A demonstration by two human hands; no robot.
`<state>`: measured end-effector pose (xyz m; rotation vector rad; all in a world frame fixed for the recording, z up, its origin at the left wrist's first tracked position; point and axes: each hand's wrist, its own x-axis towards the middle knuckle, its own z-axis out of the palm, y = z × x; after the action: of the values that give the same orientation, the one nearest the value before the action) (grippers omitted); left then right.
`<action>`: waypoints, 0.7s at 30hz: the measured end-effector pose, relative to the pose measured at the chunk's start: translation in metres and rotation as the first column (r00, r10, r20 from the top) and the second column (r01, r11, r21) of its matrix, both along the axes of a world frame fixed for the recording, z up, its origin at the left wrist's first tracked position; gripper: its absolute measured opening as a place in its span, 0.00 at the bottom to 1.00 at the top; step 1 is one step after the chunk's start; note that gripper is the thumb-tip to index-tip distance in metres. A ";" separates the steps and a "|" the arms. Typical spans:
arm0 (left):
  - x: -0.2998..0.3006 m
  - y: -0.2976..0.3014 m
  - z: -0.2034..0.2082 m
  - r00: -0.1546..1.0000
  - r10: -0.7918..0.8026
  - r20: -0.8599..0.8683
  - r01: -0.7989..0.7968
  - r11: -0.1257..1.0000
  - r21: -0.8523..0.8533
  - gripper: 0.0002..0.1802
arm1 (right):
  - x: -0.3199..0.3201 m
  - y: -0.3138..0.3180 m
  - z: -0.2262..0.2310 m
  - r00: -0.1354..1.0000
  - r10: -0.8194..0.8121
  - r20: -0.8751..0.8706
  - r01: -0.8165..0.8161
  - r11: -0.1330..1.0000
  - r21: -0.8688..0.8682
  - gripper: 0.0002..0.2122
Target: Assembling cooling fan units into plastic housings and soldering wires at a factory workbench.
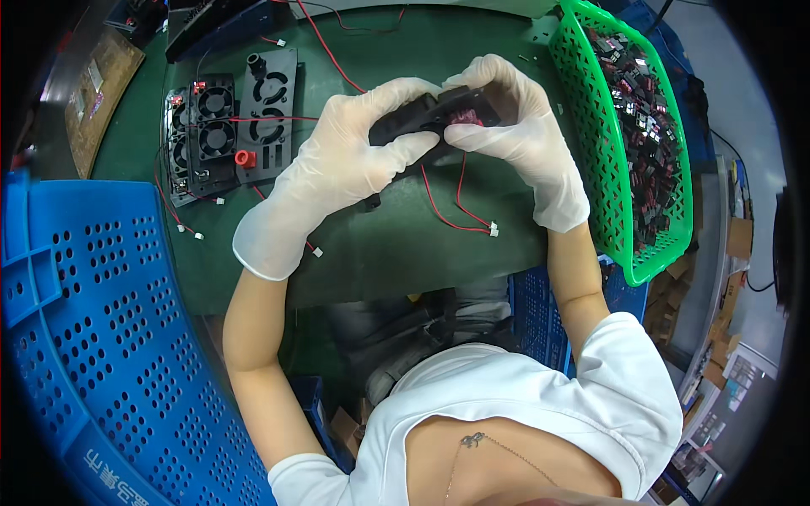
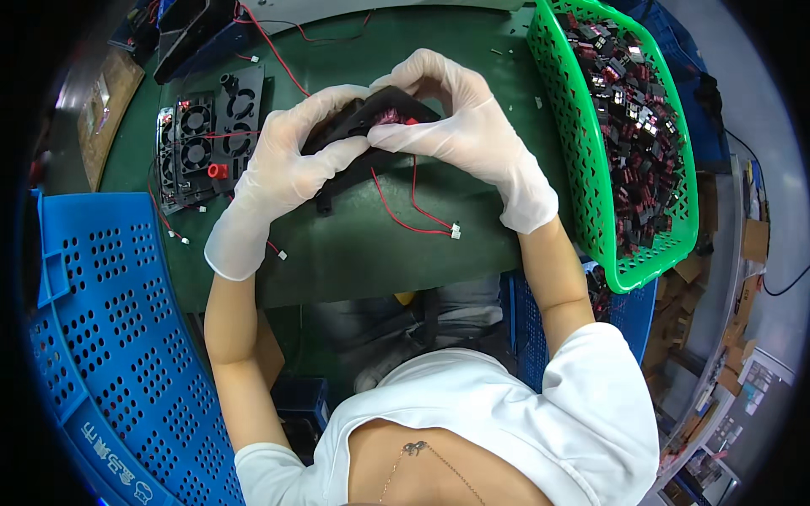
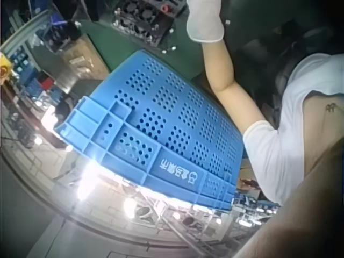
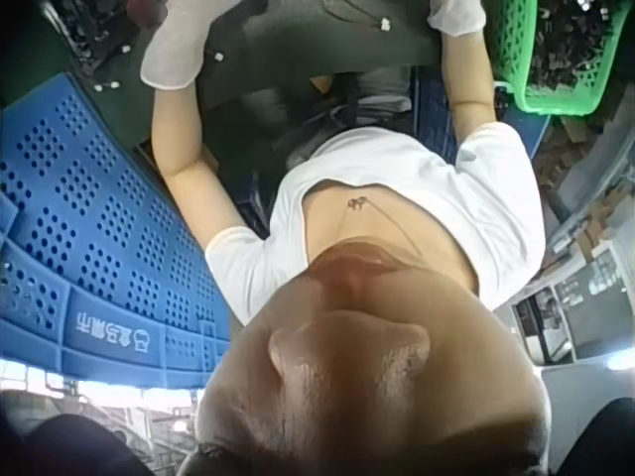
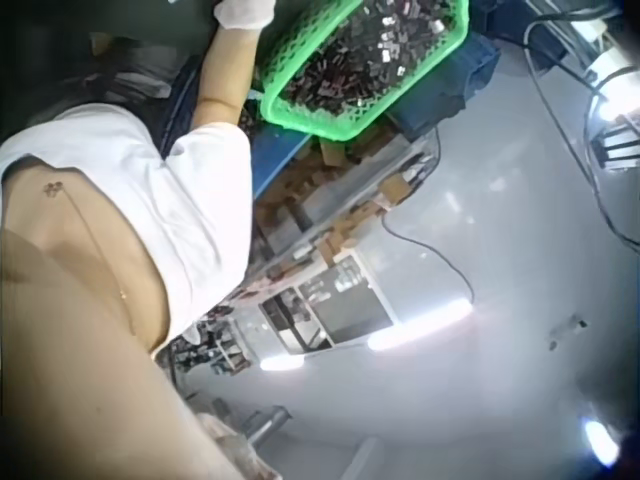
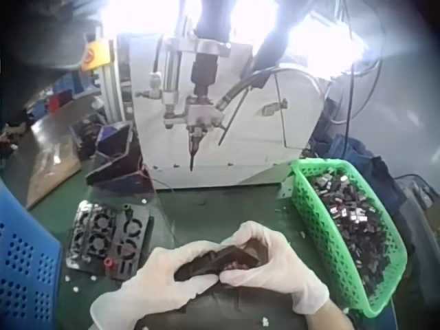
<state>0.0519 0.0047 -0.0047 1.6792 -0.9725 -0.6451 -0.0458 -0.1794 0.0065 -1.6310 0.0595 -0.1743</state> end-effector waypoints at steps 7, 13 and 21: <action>-0.004 -0.003 -0.001 0.973 -0.012 0.231 0.047 0.988 -0.149 0.24 | -0.004 -0.010 -0.001 0.989 0.085 0.124 -0.078 0.995 -0.059 0.15; -0.003 -0.007 -0.002 0.974 -0.013 0.227 0.040 0.992 -0.116 0.23 | 0.004 -0.022 -0.011 0.970 0.171 0.171 -0.188 0.978 0.089 0.16; -0.009 -0.017 -0.021 0.997 0.055 0.056 -0.034 0.941 -0.336 0.22 | 0.005 -0.019 -0.006 0.994 0.101 -0.047 -0.089 0.972 0.217 0.11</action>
<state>0.0433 -0.0125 -0.0252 1.4212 -1.0238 -0.3716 -0.0408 -0.1987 0.0009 -1.4198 0.0428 -0.0449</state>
